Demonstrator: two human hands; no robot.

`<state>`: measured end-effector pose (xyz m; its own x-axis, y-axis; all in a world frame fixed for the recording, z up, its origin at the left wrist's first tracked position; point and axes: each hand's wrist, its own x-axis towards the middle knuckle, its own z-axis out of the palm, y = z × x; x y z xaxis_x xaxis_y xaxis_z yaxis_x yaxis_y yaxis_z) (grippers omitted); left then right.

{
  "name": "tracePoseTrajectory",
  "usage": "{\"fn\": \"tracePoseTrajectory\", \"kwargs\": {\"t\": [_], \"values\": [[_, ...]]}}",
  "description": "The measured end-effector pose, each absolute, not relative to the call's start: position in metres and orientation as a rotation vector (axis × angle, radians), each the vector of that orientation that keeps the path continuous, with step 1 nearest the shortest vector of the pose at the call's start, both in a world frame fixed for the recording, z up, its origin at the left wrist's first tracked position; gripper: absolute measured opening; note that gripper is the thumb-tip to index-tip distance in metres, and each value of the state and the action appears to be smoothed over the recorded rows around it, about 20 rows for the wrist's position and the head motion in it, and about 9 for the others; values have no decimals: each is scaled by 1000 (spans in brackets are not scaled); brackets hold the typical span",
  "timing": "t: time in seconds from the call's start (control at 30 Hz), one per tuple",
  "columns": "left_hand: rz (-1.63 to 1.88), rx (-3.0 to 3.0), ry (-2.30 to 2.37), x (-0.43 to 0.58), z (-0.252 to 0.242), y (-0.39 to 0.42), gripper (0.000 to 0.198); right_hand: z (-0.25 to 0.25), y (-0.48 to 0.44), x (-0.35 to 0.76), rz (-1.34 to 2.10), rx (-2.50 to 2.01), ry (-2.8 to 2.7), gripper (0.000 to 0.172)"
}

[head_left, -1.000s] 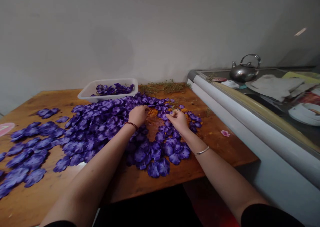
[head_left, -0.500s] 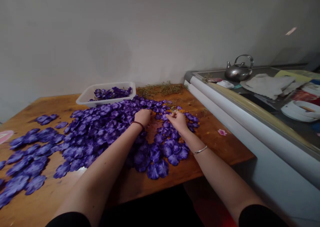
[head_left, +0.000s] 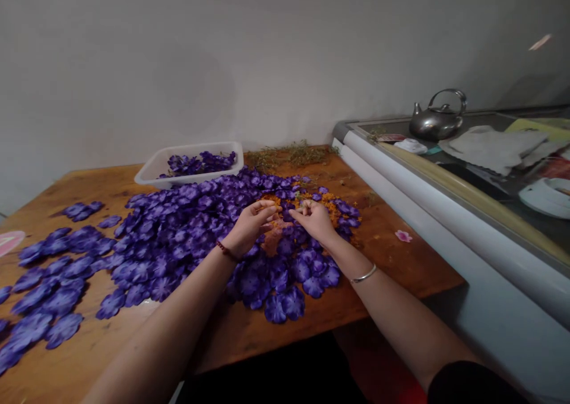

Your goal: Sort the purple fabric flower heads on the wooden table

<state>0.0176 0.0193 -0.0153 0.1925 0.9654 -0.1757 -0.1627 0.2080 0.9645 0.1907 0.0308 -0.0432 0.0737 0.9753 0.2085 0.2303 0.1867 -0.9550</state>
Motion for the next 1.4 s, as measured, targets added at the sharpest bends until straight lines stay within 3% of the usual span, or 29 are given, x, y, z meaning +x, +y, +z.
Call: {"fn": "tracePoseTrajectory", "kwargs": {"t": [0.27,0.5,0.63,1.1,1.4], "values": [[1069,1134,1076,20,-21,19,51,-33,27,193,974,-1226,-1341,45],[1254,1647,1232,25,-22,15,17,-33,25,188,1072,-1181,-1350,51],[1286,1825,1306,27,-24,14,9,-33,23,186,1065,-1175,-1364,53],[1171,1643,1265,34,-36,10,13,-32,20,182,1081,-1123,-1342,54],[1425,1813,1376,31,-25,8,14,-36,24,183,1006,-1190,-1292,54]]}}
